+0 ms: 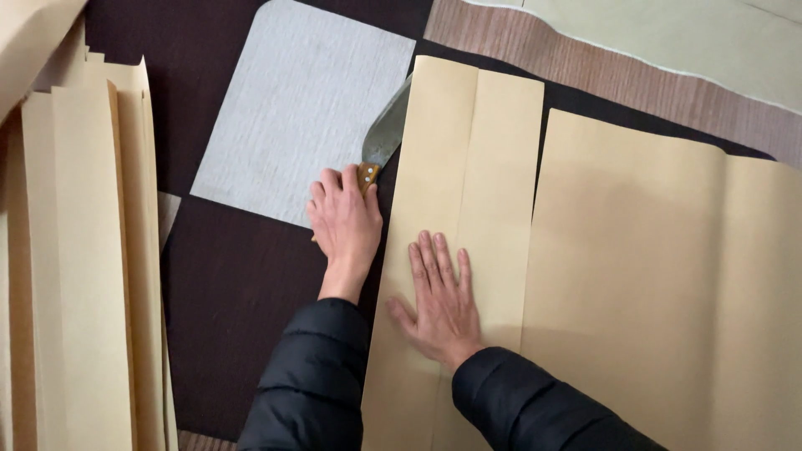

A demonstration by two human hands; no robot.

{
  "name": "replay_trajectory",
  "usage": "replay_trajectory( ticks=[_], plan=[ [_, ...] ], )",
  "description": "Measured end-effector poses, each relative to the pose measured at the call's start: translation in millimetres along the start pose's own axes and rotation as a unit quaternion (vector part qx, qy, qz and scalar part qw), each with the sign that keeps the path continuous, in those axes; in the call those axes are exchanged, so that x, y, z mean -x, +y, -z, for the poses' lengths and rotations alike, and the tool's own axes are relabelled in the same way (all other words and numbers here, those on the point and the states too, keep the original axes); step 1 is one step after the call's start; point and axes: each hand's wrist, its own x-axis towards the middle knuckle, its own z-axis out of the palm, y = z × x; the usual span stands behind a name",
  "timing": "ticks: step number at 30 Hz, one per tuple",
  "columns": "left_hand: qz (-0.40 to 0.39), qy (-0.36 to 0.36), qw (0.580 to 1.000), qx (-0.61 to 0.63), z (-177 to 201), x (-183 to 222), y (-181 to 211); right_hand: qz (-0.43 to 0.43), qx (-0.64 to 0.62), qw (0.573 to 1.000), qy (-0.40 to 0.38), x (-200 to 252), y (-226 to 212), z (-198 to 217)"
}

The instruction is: Cutting large sheets of paper into long strips using a knife and then folding those strips into small, uniform rectangular pieces for packaging.

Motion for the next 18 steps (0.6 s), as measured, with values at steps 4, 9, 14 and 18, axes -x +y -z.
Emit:
replay_trajectory(
  ticks=[4,9,14,18],
  plan=[
    [0.007,-0.009,1.0,0.009,-1.7,-17.9,6.7,-0.003,-0.011,1.0,-0.002,-0.5,-0.3,-1.0],
    [0.037,0.006,0.999,0.007,-12.3,-35.5,13.8,-0.016,-0.044,0.999,-0.011,-1.5,-1.5,4.7],
    [0.069,0.01,0.997,0.022,-10.1,-28.3,10.8,-0.014,-0.056,0.998,0.01,-1.3,2.8,-2.1],
    [0.07,0.017,0.997,0.003,-4.5,0.3,-9.2,-0.003,-0.063,0.996,0.065,0.3,5.5,-9.6]
  ],
)
